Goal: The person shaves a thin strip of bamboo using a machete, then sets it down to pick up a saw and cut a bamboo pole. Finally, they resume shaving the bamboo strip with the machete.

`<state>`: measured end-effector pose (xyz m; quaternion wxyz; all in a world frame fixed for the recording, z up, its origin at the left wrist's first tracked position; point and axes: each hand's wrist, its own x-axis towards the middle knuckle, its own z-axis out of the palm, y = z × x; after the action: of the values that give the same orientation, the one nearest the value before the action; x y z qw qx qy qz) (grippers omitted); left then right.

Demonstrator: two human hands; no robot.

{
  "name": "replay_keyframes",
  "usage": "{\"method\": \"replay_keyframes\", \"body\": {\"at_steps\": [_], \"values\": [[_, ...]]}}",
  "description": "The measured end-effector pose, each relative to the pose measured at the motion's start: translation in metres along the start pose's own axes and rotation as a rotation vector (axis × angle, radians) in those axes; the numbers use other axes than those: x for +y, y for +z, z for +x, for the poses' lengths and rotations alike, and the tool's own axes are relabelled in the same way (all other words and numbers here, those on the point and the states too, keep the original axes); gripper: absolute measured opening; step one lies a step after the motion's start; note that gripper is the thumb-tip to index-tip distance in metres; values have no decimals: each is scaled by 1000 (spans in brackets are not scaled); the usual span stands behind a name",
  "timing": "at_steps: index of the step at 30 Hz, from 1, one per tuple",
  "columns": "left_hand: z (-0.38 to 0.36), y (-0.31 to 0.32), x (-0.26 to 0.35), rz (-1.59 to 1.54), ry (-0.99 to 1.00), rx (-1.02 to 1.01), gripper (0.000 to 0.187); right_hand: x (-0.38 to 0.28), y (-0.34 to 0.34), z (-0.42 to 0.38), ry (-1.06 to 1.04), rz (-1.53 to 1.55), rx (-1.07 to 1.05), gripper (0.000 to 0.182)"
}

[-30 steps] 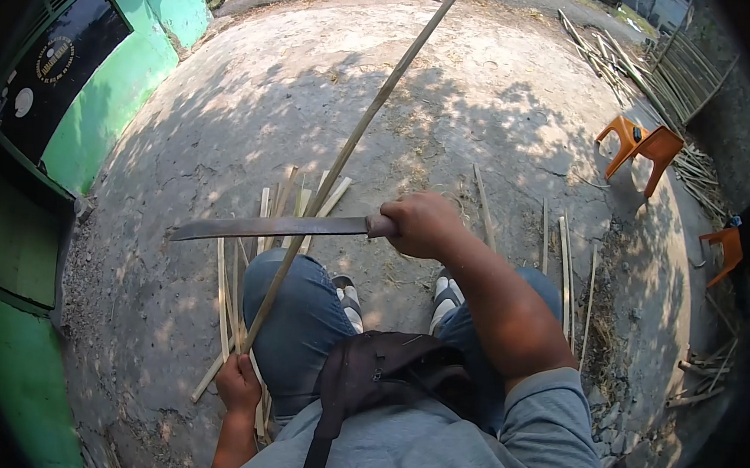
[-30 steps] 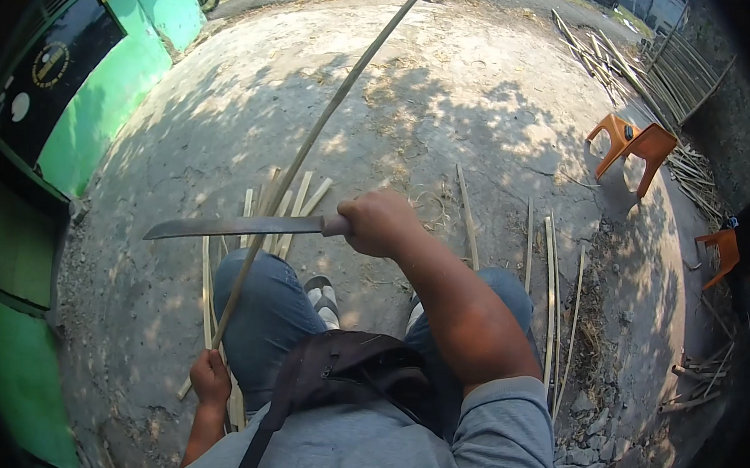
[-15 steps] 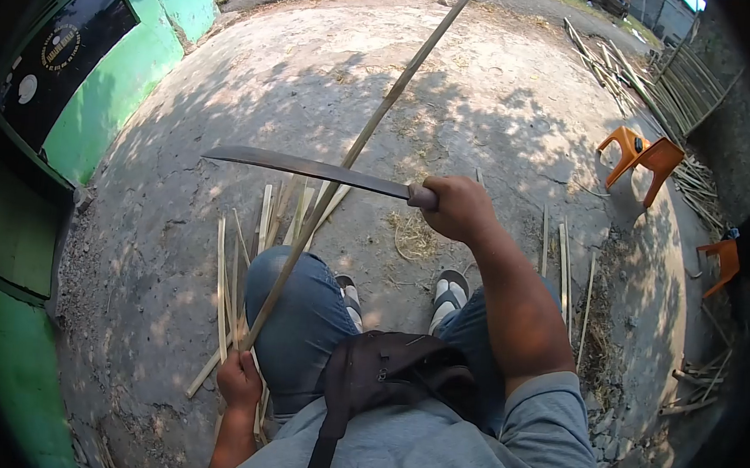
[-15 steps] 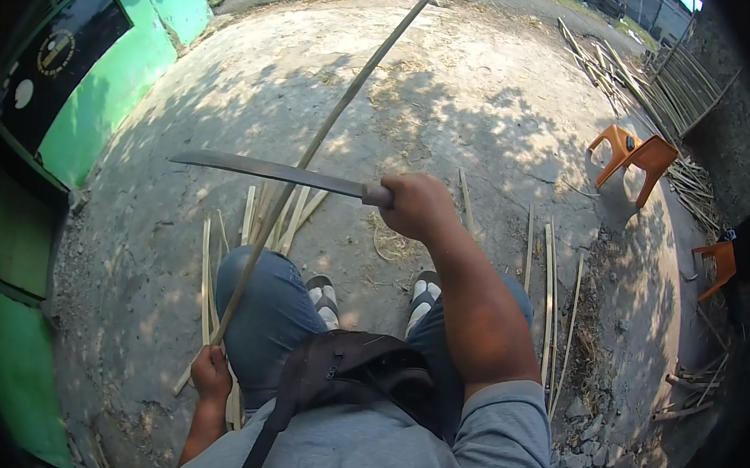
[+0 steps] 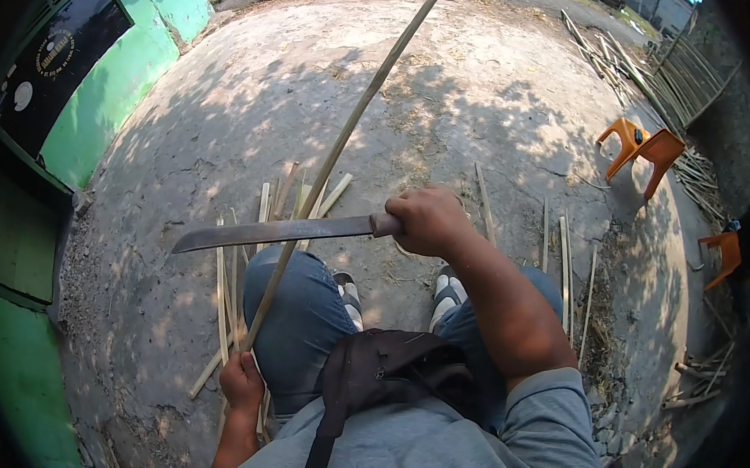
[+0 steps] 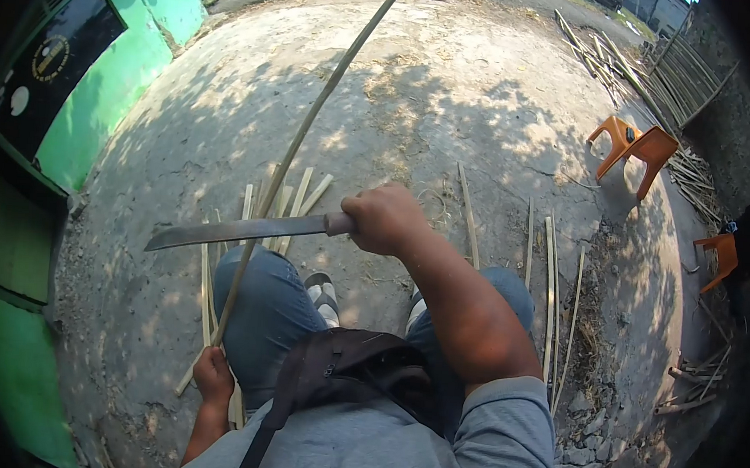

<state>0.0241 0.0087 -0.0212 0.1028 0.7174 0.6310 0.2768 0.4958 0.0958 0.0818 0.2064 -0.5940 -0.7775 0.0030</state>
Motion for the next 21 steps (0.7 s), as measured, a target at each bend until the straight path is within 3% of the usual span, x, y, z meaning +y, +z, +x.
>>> {"method": "replay_keyframes", "body": {"at_steps": [18, 21], "values": [[1, 1, -11, 20, 1, -18, 63, 21, -10, -3, 15, 8, 99, 21], [1, -2, -11, 22, -8, -29, 63, 22, -25, -3, 57, -75, 64, 12]]}}
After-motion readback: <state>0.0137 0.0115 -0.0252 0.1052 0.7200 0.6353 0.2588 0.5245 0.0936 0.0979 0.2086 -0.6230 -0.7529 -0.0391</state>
